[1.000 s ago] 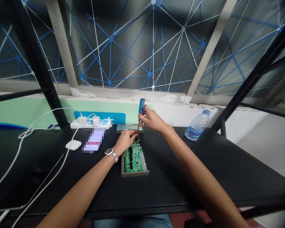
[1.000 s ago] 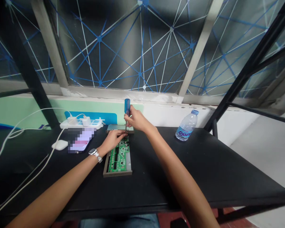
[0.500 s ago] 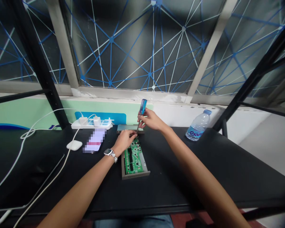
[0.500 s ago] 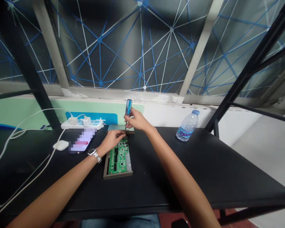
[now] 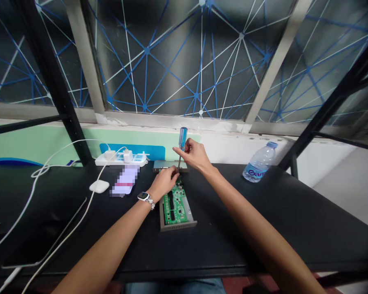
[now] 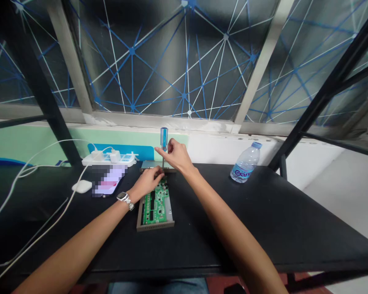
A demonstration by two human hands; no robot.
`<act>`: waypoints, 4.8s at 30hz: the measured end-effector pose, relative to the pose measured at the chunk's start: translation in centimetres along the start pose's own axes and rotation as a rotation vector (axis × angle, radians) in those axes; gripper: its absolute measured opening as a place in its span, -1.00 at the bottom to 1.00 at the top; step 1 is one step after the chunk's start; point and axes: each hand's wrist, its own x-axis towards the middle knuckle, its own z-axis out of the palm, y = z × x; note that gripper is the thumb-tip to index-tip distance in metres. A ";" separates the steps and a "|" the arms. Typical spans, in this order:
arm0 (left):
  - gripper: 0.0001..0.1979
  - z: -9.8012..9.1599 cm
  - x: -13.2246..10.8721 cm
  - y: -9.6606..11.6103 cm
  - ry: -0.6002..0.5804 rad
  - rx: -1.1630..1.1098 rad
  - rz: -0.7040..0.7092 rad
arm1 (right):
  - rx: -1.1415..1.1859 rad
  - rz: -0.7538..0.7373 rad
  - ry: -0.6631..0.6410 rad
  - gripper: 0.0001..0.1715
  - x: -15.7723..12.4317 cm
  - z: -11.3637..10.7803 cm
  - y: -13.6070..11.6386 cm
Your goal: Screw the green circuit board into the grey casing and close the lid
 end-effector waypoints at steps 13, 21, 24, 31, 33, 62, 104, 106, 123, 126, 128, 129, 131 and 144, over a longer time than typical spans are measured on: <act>-0.88 0.2 0.1 -0.3 0.015 -0.033 0.009 | -0.269 0.028 0.068 -0.38 -0.1 0.2 -0.5; -0.88 0.3 0.1 -0.4 0.013 -0.056 0.003 | -0.274 0.031 0.082 -0.35 0.0 0.1 -0.4; -0.88 0.2 0.2 -0.4 0.008 -0.054 0.002 | -0.290 0.016 0.087 -0.34 0.0 0.0 -0.4; -0.88 0.3 0.1 -0.6 0.007 -0.067 0.012 | -0.196 -0.036 0.019 -0.40 0.1 -0.1 -0.1; -0.88 0.2 0.1 -0.6 0.005 -0.073 0.014 | -0.167 -0.047 0.001 -0.42 0.1 -0.2 0.0; -0.73 0.0 0.7 -0.3 0.007 -0.461 0.075 | 0.436 0.053 -0.451 -0.55 1.0 -1.3 1.1; -0.79 0.4 1.1 -0.1 0.130 -0.479 -0.049 | 0.464 0.195 -0.503 -0.84 1.2 -1.2 1.6; -0.79 0.4 1.1 0.0 0.139 -0.480 -0.054 | 0.468 0.205 -0.501 -0.86 1.1 -1.2 1.5; -0.78 0.2 1.4 0.2 0.169 -0.474 -0.091 | 0.541 0.261 -0.562 -0.96 1.0 -1.4 1.1; -0.77 0.2 1.4 0.3 0.169 -0.462 -0.085 | 0.554 0.262 -0.581 -0.95 1.0 -1.4 1.1; -0.75 0.2 1.4 0.3 0.167 -0.452 -0.074 | 0.561 0.271 -0.584 -0.94 1.0 -1.5 1.0; -0.74 0.2 1.4 0.3 0.165 -0.446 -0.068 | 0.562 0.276 -0.584 -0.94 1.0 -1.5 0.9; -0.71 0.3 1.5 0.2 0.162 -0.432 -0.060 | 0.561 0.282 -0.580 -0.94 0.9 -1.6 0.7; -0.68 0.0 2.0 0.5 0.139 -0.419 -0.010 | 0.583 0.263 -0.597 -0.89 0.7 -0.8 0.6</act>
